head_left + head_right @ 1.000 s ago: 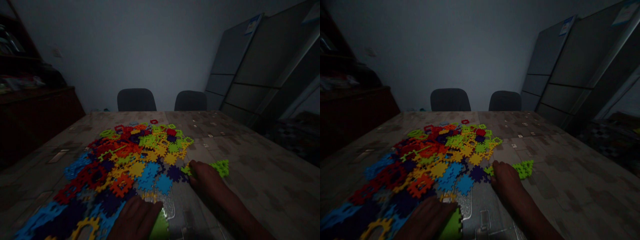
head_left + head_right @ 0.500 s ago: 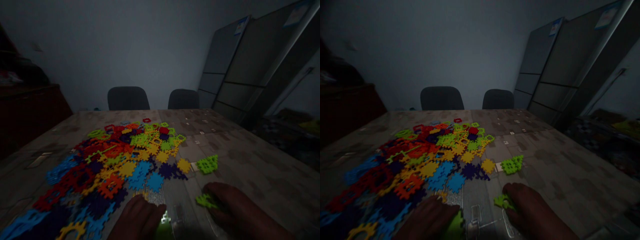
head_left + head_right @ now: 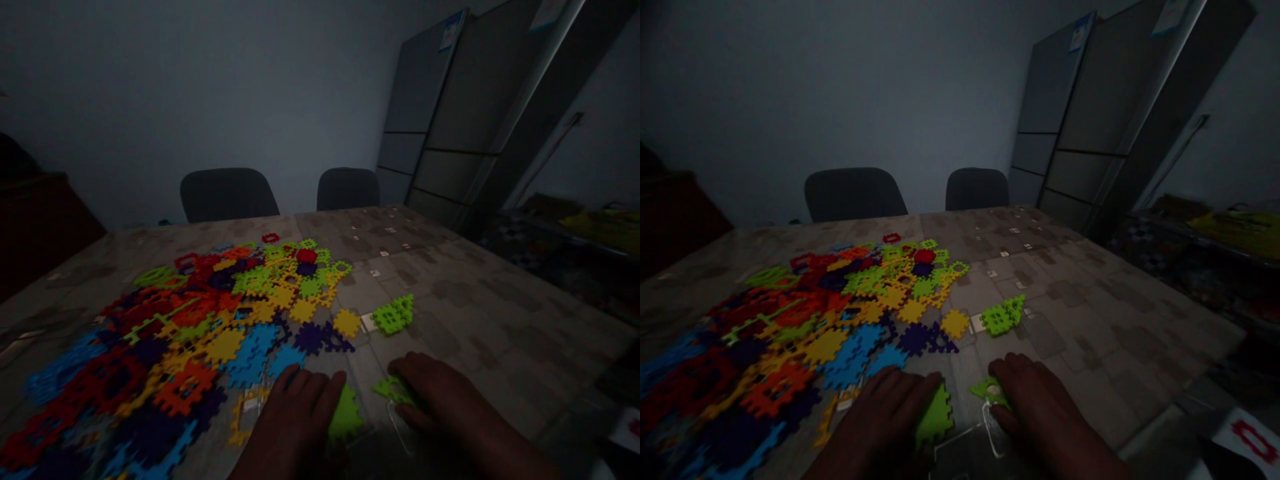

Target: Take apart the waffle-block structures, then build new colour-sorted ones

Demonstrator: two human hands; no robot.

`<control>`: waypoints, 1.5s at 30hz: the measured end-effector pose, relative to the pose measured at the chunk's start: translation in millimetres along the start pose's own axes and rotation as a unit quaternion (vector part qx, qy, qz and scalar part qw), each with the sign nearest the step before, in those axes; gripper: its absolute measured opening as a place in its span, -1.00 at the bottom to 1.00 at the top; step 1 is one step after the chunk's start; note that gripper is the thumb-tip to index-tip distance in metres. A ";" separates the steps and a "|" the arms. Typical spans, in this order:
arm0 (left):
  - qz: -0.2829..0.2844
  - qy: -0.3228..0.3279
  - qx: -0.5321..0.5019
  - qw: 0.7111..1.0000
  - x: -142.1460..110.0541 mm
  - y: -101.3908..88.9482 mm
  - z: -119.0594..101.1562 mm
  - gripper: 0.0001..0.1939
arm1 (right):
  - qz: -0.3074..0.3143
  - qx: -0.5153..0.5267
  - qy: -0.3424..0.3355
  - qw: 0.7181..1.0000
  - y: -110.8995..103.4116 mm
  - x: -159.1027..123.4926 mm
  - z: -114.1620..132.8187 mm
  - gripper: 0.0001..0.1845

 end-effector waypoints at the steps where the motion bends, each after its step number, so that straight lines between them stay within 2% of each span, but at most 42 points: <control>1: -0.002 -0.002 -0.009 1.000 -2.6 -1.8 1.1 -0.02 | 0.003 0.001 -0.002 1.000 0.7 -0.3 -0.3 -0.49; 5: 0.003 -0.007 -0.021 1.000 -10.9 -8.9 6.2 0.03 | 0.013 -0.003 0.018 1.000 -1.5 -1.2 1.8 -0.41; 10: 0.000 -0.006 -0.043 0.999 -10.9 -13.3 6.3 0.02 | 0.003 0.007 0.020 1.000 -4.8 1.5 8.9 -0.45; 15: -0.026 0.005 -0.040 0.999 -5.7 -8.4 3.2 0.01 | 0.036 0.033 0.025 0.998 -11.3 3.7 12.9 -0.52; 18: -0.032 0.009 -0.029 0.999 -4.7 -0.1 5.9 0.00 | -0.001 0.049 0.022 0.999 -21.8 2.1 0.4 -0.53; 21: -0.031 0.018 -0.023 0.999 0.6 14.3 8.6 -0.03 | -0.082 0.051 0.029 0.995 -39.6 1.6 -26.9 -0.57; 24: -0.031 0.024 -0.013 0.999 15.9 29.4 3.3 -0.08 | -0.146 0.036 0.050 0.987 -62.8 5.2 -56.7 -0.58; 29: -0.003 0.011 -0.054 0.998 56.4 38.5 -27.7 -0.18 | -0.153 0.033 0.063 0.986 -88.8 19.1 -83.8 -0.58; 34: 0.055 -0.034 -0.070 0.996 96.3 35.5 -55.5 -0.41 | -0.145 0.039 0.040 0.988 -86.1 31.7 -88.0 -0.61; 37: 0.050 -0.046 -0.057 0.996 108.3 32.0 -61.9 -0.49 | -0.143 0.041 0.031 0.988 -81.9 37.6 -88.0 -0.62; 41: 0.023 -0.012 -0.052 0.998 99.8 30.6 -58.1 -0.42 | -0.140 0.047 0.023 0.989 -81.5 41.1 -88.7 -0.66; 45: 0.005 0.052 -0.035 0.998 77.5 34.2 -46.6 -0.64 | -0.129 0.059 0.010 0.990 -83.8 40.3 -91.1 -0.65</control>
Point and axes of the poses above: each hand's wrist, its own x-axis towards the middle knuckle, its own y-axis out of the palm, z = x × y, the point moved 4 cm from there along x, towards the middle knuckle, and after that the axes turned 4 degrees about -x, right-handed, at the moved point
